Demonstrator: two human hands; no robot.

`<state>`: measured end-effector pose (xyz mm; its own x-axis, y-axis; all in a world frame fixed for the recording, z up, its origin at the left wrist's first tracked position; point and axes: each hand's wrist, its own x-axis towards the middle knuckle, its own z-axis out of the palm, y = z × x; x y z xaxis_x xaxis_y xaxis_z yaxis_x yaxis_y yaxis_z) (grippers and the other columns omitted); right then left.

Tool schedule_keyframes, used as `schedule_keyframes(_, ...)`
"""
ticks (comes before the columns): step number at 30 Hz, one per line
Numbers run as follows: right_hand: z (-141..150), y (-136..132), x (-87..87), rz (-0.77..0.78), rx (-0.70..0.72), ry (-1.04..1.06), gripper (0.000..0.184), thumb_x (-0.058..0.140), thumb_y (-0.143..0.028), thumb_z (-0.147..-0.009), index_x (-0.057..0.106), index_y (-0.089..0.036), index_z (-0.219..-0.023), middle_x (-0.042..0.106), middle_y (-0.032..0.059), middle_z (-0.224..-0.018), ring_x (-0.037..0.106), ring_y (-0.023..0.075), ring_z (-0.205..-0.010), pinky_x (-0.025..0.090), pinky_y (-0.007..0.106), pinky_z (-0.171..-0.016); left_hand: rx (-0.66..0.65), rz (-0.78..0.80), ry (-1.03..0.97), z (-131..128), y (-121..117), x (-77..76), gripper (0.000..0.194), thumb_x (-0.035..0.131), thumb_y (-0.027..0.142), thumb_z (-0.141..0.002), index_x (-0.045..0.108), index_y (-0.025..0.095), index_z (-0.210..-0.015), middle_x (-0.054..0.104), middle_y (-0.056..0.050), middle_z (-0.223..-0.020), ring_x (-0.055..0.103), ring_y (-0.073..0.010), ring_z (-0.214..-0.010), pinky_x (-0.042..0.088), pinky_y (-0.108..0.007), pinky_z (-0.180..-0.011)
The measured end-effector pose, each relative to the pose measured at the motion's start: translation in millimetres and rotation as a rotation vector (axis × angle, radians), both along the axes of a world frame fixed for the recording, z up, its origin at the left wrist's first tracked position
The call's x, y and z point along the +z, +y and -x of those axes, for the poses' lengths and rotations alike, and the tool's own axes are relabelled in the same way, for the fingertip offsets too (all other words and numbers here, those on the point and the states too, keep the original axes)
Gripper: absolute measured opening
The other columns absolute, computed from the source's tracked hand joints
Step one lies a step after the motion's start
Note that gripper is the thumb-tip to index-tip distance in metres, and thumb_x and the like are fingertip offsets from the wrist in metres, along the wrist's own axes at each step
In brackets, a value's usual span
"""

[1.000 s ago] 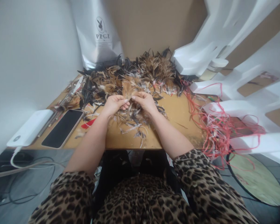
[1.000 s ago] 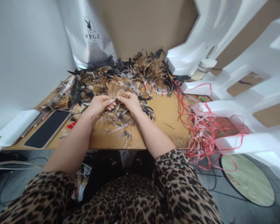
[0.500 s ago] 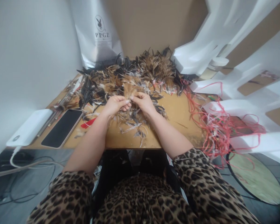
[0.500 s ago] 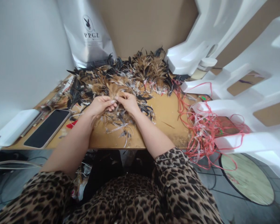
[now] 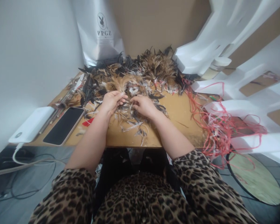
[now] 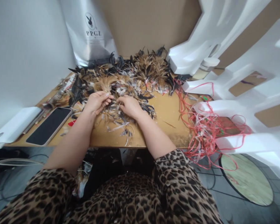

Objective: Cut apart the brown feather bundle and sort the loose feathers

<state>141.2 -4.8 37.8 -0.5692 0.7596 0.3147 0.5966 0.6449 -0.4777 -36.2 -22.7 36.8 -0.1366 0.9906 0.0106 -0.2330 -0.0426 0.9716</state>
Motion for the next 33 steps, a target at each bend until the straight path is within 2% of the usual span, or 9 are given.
schedule_keyframes(4, 5.5, -7.2, -0.6, -0.16, -0.023, -0.281, 0.03, 0.047, -0.018, -0.081, 0.067, -0.022, -0.102, 0.06, 0.0087, -0.094, 0.057, 0.02, -0.084, 0.039, 0.029, -0.068, 0.01, 0.02, 0.027, -0.8, -0.3, -0.3, 0.022, 0.074, 0.028, -0.065, 0.064, 0.009, -0.07, 0.069, -0.007, -0.071, 0.054, -0.0029, -0.047, 0.041, -0.012, -0.045)
schedule_keyframes(7, 6.9, -5.7, -1.7, -0.145, -0.064, -0.27, 0.023, 0.047, -0.021, -0.082, 0.069, -0.019, -0.089, 0.061, 0.0092, -0.092, 0.058, 0.0198, -0.082, 0.039, 0.029, -0.068, 0.012, 0.012, 0.021, -0.3, 0.3, -1.5, 0.023, 0.074, 0.028, -0.064, 0.064, 0.009, -0.071, 0.07, -0.007, -0.074, 0.055, -0.003, -0.048, 0.042, -0.012, -0.045)
schedule_keyframes(9, 5.5, -0.9, -2.2, -0.092, -0.107, -0.081, 0.018, 0.05, -0.021, -0.08, 0.068, -0.018, -0.082, 0.063, 0.0069, -0.088, 0.057, 0.018, -0.081, 0.04, 0.029, -0.07, 0.018, 0.003, 0.006, 0.3, 1.0, -2.1, 0.024, 0.075, 0.029, -0.064, 0.063, 0.01, -0.071, 0.07, -0.007, -0.074, 0.055, -0.0032, -0.049, 0.042, -0.012, -0.045)
schedule_keyframes(11, 3.2, 5.6, -2.6, 0.045, -0.146, 0.224, 0.013, 0.055, -0.024, -0.077, 0.065, -0.017, -0.076, 0.064, 0.0039, -0.079, 0.056, 0.0149, -0.074, 0.041, 0.027, -0.069, 0.03, 0.008, -0.007, 0.6, 1.6, -2.4, 0.023, 0.075, 0.028, -0.064, 0.063, 0.01, -0.072, 0.07, -0.007, -0.073, 0.056, -0.0033, -0.049, 0.042, -0.012, -0.045)
schedule_keyframes(15, 0.3, 17.3, -4.4, 0.531, -0.097, 0.811, 0.024, 0.065, -0.04, -0.07, 0.06, -0.016, -0.07, 0.064, 0.0001, -0.069, 0.048, 0.0077, -0.053, 0.039, 0.022, -0.053, 0.025, 0.047, -0.038, 0.1, 2.2, -2.6, 0.02, 0.074, 0.024, -0.066, 0.062, 0.01, -0.072, 0.07, -0.007, -0.075, 0.057, -0.0035, -0.05, 0.042, -0.011, -0.045)
schedule_keyframes(17, 0.9, 19.7, -5.8, 0.696, -0.043, 0.965, 0.031, 0.071, -0.044, -0.062, 0.059, -0.017, -0.069, 0.064, -0.0006, -0.07, 0.046, 0.0056, -0.05, 0.035, 0.019, -0.048, -0.021, 0.074, -0.047, -0.4, 2.0, -3.6, 0.019, 0.075, 0.023, -0.065, 0.063, 0.009, -0.073, 0.071, -0.008, -0.077, 0.058, -0.004, -0.051, 0.043, -0.011, -0.045)
schedule_keyframes(20, 4.4, 17.8, -7.0, 0.797, -0.023, 1.042, 0.037, 0.077, -0.044, -0.053, 0.058, -0.017, -0.068, 0.061, -0.003, -0.063, 0.045, 0.0046, -0.049, 0.033, 0.018, -0.045, -0.116, 0.09, -0.051, -1.3, 1.2, -6.2, 0.02, 0.075, 0.023, -0.065, 0.065, 0.009, -0.073, 0.071, -0.01, -0.078, 0.06, -0.0051, -0.052, 0.044, -0.012, -0.045)
schedule_keyframes(24, 11.2, 9.9, -5.9, 0.808, -0.052, 0.988, 0.039, 0.078, -0.045, -0.051, 0.058, -0.016, -0.068, 0.053, -0.0058, -0.052, 0.042, 0.005, -0.046, 0.031, 0.019, -0.045, -0.197, 0.089, -0.028, -3.2, -0.6, -8.0, 0.021, 0.076, 0.024, -0.064, 0.067, 0.009, -0.074, 0.071, -0.011, -0.079, 0.06, -0.0057, -0.053, 0.044, -0.012, -0.045)
schedule_keyframes(33, 19.2, 2.3, -5.3, 0.669, -0.091, 0.977, 0.029, 0.076, -0.034, -0.054, 0.057, -0.015, -0.065, 0.053, -0.0064, -0.054, 0.044, 0.0052, -0.051, 0.036, 0.02, -0.052, -0.265, 0.085, 0.02, -5.9, -3.6, -6.1, 0.023, 0.078, 0.025, -0.062, 0.07, 0.008, -0.074, 0.07, -0.009, -0.072, 0.057, -0.0041, -0.05, 0.045, -0.011, -0.047)
